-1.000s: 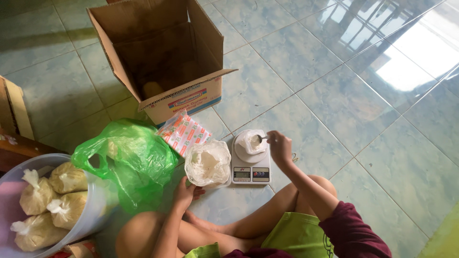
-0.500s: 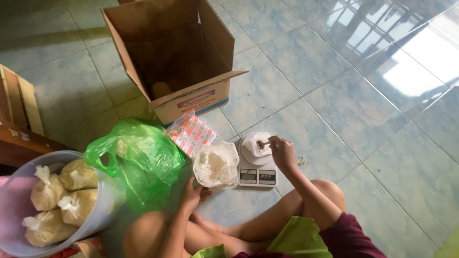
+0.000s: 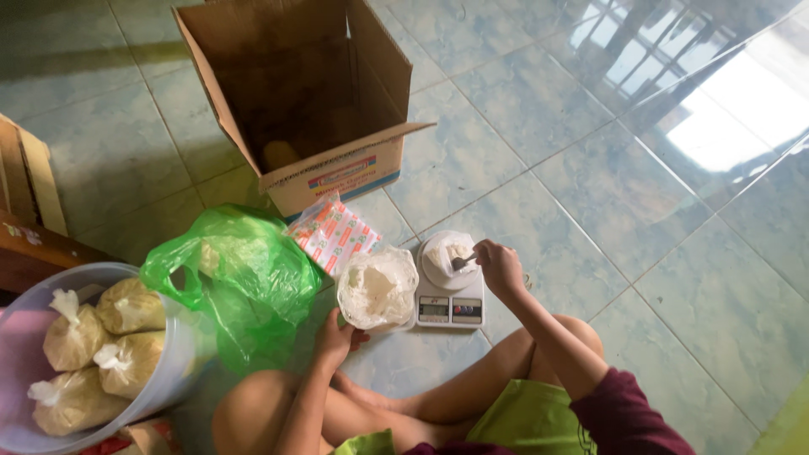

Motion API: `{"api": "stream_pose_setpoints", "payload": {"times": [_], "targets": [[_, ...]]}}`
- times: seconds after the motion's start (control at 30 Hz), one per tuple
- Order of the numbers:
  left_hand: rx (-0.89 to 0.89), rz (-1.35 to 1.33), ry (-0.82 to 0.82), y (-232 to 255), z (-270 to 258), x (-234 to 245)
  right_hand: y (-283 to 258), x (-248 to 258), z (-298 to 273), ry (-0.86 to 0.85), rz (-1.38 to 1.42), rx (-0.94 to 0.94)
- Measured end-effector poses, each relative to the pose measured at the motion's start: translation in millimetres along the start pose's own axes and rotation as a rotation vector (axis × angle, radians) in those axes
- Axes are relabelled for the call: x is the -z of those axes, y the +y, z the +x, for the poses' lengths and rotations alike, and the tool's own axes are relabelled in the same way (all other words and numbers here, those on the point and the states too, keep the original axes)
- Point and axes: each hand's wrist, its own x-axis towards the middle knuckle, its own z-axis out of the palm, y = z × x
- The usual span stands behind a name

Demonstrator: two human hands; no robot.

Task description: The person sits on the floor and uses a spoon to transfer a white granular substance from a large bag into small plastic bags placed on a digital scale. They repeatedly weigh and adjust the contents to achieve a target weight, then set the filled bags aside.

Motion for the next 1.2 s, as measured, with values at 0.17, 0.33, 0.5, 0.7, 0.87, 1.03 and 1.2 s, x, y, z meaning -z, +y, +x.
{"api": "stream_pose_setpoints", "payload": {"times": [0.17,0.33,0.5,0.7,0.87,1.03,1.2], "targets": [[-0.024,0.012,0.015,-10,2,0,1,2,-1,0.064,-0.025,0.176],[-0.010,0.007,0.001,-8,6,1,-3,1,5,0.049,0.004,0.177],[-0.011,0.014,0.007,-5,0,0,0,0,2,0.047,0.016,0.144],[-0.005,0.037,0.030,-7,3,-1,0,7,-6,0.038,-0.111,0.233],[-0.069,0.018,0.024,-12,1,-2,-5,12,-17,-0.026,-0.118,0.284],[-0.060,0.079,0.031,-3,-2,1,-1,26,-23,0.086,-0.111,0.465],[-0.204,0.285,0.165,-7,6,3,-4,51,-31,0.343,0.197,0.200]]}}
